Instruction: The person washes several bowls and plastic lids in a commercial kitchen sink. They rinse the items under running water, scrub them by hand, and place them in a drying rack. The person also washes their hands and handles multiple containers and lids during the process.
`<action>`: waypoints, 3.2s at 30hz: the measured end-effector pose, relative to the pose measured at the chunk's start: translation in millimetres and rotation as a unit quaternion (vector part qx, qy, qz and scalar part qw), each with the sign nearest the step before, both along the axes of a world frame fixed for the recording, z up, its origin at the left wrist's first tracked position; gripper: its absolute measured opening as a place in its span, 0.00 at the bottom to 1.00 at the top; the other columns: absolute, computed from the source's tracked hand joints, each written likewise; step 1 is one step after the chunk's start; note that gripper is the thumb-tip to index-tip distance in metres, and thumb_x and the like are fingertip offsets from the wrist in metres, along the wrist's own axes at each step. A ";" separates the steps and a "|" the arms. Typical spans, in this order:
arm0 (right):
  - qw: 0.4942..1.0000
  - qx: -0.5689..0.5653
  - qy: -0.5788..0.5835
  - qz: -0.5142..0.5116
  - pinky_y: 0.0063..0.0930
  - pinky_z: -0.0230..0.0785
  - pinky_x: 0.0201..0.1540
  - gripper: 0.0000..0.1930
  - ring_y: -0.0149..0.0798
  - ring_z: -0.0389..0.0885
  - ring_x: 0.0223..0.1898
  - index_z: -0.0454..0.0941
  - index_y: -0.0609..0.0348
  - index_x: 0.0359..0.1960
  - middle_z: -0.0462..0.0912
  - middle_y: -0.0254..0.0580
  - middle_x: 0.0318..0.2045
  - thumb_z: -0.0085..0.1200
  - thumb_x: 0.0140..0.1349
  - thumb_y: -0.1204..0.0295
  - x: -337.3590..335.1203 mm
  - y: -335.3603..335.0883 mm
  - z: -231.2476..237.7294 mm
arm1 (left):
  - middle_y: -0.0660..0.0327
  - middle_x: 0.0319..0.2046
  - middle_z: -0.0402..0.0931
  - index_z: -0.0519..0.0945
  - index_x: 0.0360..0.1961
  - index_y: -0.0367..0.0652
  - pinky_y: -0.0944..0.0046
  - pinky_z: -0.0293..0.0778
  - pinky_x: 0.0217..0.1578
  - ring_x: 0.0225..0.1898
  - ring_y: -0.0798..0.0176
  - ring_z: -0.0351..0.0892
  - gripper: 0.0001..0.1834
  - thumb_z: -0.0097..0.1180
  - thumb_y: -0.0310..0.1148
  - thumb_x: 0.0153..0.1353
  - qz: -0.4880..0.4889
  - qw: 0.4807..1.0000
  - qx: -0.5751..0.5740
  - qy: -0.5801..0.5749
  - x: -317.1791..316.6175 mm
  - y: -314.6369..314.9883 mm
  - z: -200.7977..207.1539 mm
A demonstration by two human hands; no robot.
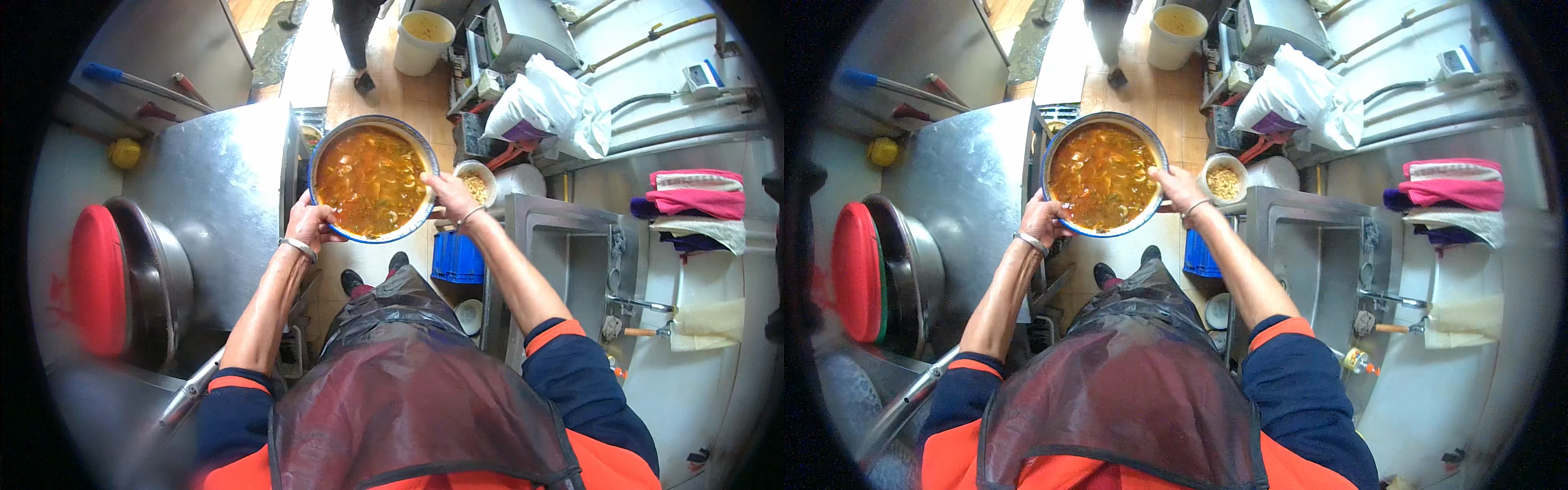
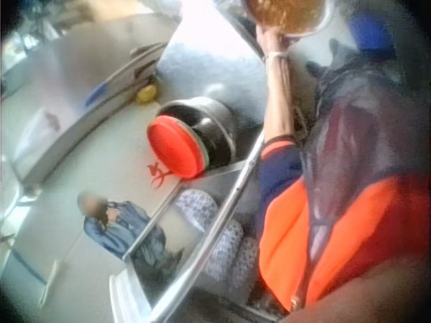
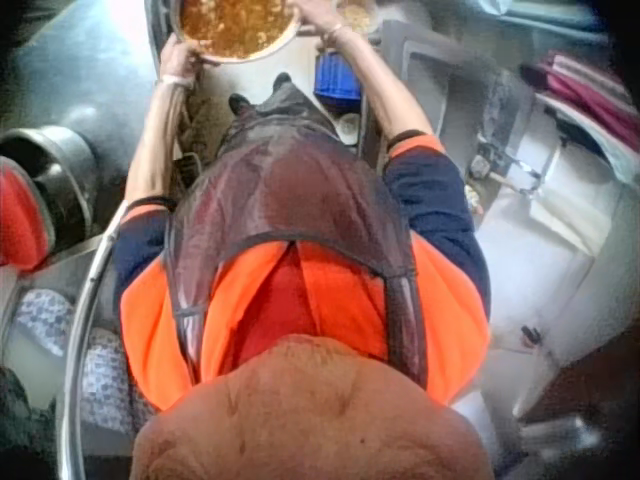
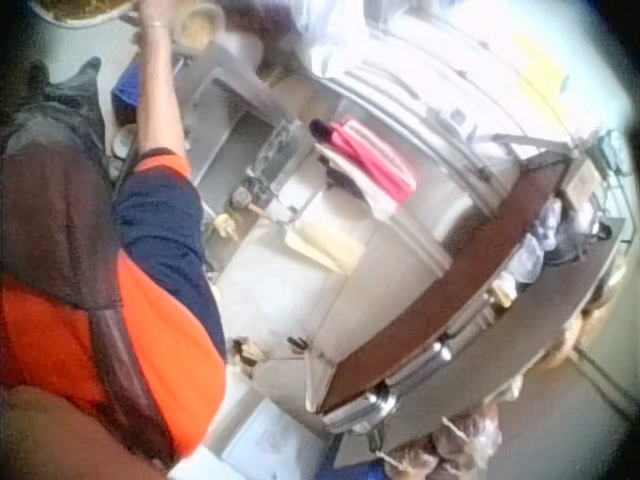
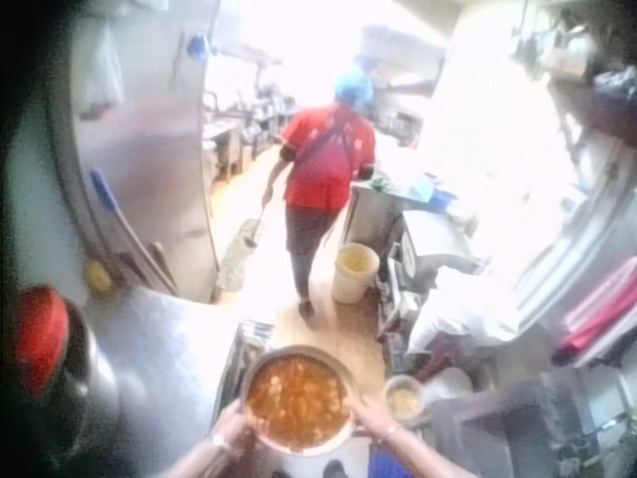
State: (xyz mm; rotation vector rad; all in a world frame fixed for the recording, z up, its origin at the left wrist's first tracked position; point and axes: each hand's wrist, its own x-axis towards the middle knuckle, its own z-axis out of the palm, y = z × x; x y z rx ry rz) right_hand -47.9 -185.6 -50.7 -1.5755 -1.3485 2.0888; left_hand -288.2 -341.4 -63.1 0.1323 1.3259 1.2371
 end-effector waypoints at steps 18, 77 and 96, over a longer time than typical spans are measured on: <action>0.993 0.062 0.098 -0.006 0.22 0.71 0.29 0.11 0.27 0.78 0.29 0.78 0.63 0.43 0.81 0.33 0.31 0.56 0.58 0.74 2.6 126.0 -130.2 | 0.47 0.64 0.61 0.65 0.64 0.43 0.51 0.56 0.63 0.64 0.46 0.61 0.34 0.52 0.50 0.62 0.148 0.686 -0.316 0.638 -174.2 -27.9 -89.3; 0.965 0.258 0.053 -0.003 0.19 0.68 0.32 0.16 0.24 0.73 0.29 0.75 0.64 0.43 0.78 0.31 0.30 0.50 0.49 0.80 -19.6 172.6 -45.7 | 0.56 0.69 0.52 0.59 0.68 0.58 0.44 0.54 0.62 0.69 0.52 0.52 0.36 0.41 0.62 0.63 0.017 0.518 -0.476 0.710 -202.0 7.6 -136.2; 0.917 0.348 -0.182 -0.071 0.28 0.73 0.37 0.20 0.33 0.82 0.32 0.80 0.63 0.47 0.85 0.47 0.32 0.51 0.51 0.72 273.8 22.8 93.9 | 0.56 0.38 0.79 0.74 0.50 0.35 0.60 0.76 0.40 0.37 0.59 0.79 0.20 0.57 0.32 0.57 -0.410 0.906 0.072 -0.072 208.8 208.6 74.3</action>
